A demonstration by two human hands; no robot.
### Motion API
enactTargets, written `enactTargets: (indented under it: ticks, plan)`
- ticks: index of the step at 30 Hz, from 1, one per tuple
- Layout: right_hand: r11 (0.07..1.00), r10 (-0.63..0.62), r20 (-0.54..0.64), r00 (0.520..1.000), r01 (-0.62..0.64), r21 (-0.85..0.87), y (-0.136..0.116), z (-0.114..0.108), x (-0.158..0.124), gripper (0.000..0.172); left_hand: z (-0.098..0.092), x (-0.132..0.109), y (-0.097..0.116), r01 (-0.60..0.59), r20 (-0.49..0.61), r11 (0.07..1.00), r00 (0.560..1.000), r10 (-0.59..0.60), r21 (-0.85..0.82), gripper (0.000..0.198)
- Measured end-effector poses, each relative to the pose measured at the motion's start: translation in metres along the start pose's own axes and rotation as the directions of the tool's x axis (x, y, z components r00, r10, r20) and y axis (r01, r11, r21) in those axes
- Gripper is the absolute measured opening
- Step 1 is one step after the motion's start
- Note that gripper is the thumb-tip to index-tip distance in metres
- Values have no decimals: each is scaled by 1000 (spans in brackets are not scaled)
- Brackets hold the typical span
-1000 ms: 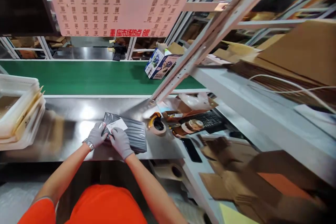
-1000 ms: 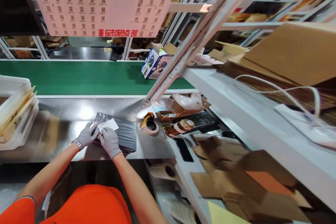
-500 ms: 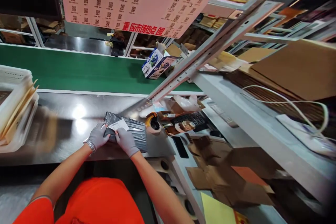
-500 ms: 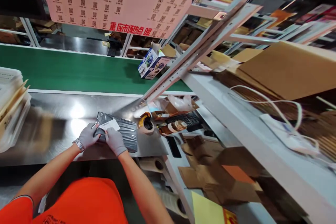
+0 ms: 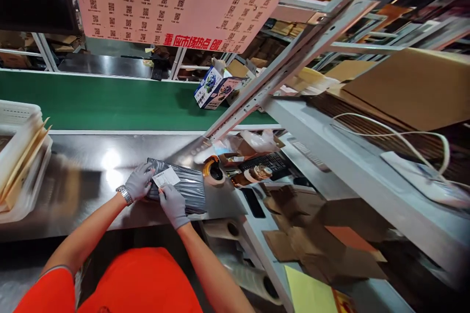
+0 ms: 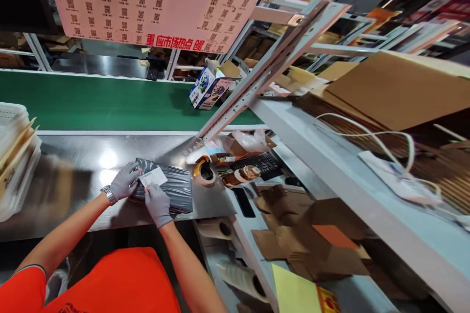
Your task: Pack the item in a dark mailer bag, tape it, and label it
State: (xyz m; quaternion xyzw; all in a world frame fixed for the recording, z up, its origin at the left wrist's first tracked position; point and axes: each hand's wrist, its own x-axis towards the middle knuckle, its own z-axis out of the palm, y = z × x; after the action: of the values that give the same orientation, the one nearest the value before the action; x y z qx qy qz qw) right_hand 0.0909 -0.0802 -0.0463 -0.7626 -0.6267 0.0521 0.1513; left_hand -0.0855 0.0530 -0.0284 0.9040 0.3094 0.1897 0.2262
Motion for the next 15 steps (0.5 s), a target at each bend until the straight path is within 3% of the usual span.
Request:
enactTargets:
  ticks: [6,10,15]
  plan:
    - [999,-1,-16,1000,0,-33,-8,11,-5,26,-1,-1,-8,-253,237,966,943,234,53,71]
    - [997,-74,-80,994,73,-19,-8,18,-16,26,-3,-9,-9,-273,288,959,927,241,79,61]
    - [985,-169,-125,978,171,4,-11,20,-41,35,-14,-16,-2,-240,315,964,929,193,115,65]
